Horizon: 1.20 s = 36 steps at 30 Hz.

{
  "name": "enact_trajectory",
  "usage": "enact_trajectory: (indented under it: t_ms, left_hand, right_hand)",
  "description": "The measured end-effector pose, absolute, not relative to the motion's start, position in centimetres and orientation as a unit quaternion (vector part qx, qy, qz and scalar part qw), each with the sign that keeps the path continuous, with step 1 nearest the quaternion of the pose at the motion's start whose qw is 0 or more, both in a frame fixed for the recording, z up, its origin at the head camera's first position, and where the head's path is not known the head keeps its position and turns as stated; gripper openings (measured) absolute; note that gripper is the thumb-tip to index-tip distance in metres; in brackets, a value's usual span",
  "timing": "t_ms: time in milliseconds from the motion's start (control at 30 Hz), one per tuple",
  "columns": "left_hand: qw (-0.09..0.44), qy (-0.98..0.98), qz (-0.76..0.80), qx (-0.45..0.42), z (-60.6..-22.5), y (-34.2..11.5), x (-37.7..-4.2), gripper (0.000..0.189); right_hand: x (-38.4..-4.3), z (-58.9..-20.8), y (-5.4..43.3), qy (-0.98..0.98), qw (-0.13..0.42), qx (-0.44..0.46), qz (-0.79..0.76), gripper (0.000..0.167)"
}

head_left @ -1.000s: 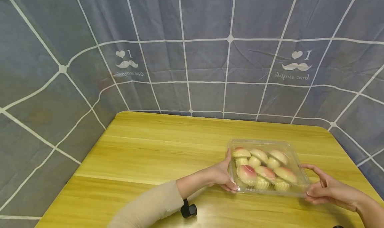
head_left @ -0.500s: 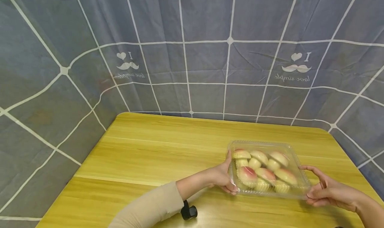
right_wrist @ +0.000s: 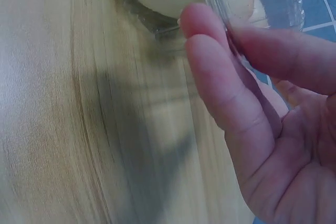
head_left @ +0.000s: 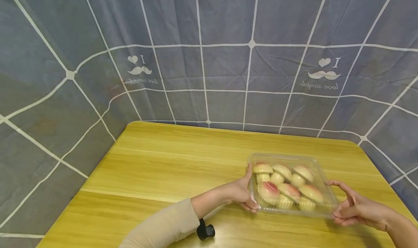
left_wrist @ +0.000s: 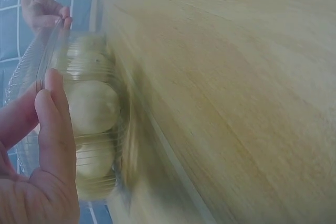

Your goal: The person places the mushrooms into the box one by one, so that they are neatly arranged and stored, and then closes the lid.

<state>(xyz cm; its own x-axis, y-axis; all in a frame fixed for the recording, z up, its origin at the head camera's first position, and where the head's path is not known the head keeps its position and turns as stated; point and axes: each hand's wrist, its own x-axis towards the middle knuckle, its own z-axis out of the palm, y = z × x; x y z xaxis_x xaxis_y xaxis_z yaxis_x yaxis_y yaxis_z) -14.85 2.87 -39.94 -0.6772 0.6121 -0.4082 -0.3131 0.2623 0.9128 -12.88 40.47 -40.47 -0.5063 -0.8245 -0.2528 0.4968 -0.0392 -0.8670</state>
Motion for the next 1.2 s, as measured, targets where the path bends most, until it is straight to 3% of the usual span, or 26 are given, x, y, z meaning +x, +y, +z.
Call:
enact_trajectory:
  t_ms: [433, 1200]
  left_hand:
    - [0.42, 0.631, 0.639, 0.127, -40.5, 1.9, -15.2, 0.117]
    - [0.396, 0.628, 0.647, 0.176, -40.9, 0.3, -14.6, 0.106]
  right_hand:
    - [-12.4, -39.9, 40.2, 0.515, 0.475, -0.146, -0.698, 0.071]
    - [-12.8, -39.7, 40.7, 0.572, 0.451, -0.175, -0.663, 0.069]
